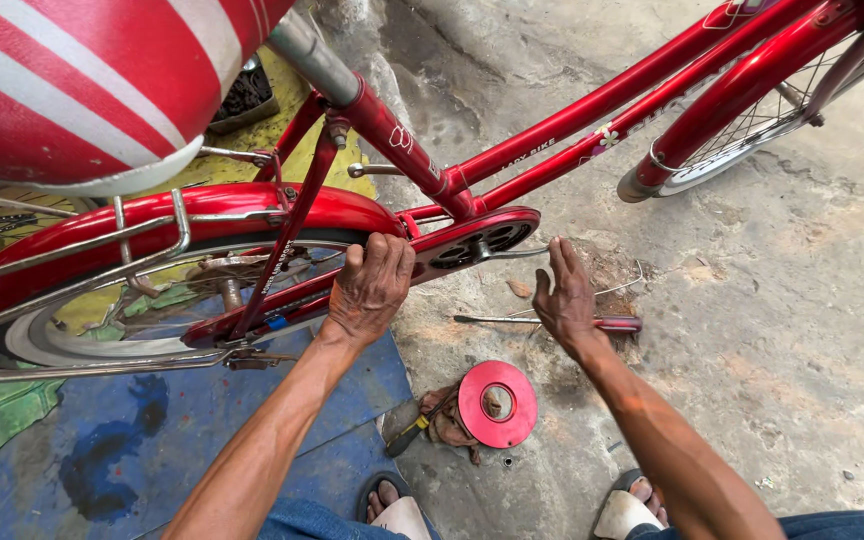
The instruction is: The person uses a T-wrench to tighten the crank arm bolt on a red bicycle, then uses a hammer to tap the crank arm into place. They continue to tighten the bolt and check the chain tension with a screwdriver.
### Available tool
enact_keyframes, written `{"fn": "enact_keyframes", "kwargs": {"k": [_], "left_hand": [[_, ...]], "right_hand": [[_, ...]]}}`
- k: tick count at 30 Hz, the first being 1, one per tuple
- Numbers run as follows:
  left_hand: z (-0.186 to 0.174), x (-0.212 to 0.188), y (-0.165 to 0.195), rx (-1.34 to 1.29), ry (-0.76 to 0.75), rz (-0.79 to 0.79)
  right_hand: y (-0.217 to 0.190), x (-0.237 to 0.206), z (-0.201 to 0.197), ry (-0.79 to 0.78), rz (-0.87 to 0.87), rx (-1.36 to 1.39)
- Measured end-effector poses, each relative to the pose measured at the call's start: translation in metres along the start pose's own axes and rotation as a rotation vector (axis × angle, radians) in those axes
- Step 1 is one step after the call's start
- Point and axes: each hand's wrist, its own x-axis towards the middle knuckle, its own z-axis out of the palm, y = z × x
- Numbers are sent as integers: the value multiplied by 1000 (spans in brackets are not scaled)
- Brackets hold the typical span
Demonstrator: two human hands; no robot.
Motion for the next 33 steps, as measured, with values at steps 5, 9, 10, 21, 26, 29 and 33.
{"fn": "enact_keyframes", "kwargs": {"k": [5, 9, 10, 21, 26, 29, 33], "left_hand": [[-5, 4, 0, -26, -20, 11], [-7, 5, 0, -40, -28, -10], [-6, 5, 0, -41, -29, -8], [-4, 7, -5, -145, -37, 1], [-25, 5, -23, -147, -95, 84], [-37, -3, -28, -210, -109, 41], [-40, -8, -34, -560, -68, -145]], "right_hand": [[-14, 0, 12, -554, 465, 0], [-36, -7, 26, -303, 292, 357], [-44, -8, 34, -368, 410, 422], [-111, -17, 72, -693, 758, 1036], [-139, -18, 71, -721, 835, 1431], [-158, -14, 57, -707, 902, 1640], [-175, 0, 18, -639, 1009, 1956]]}}
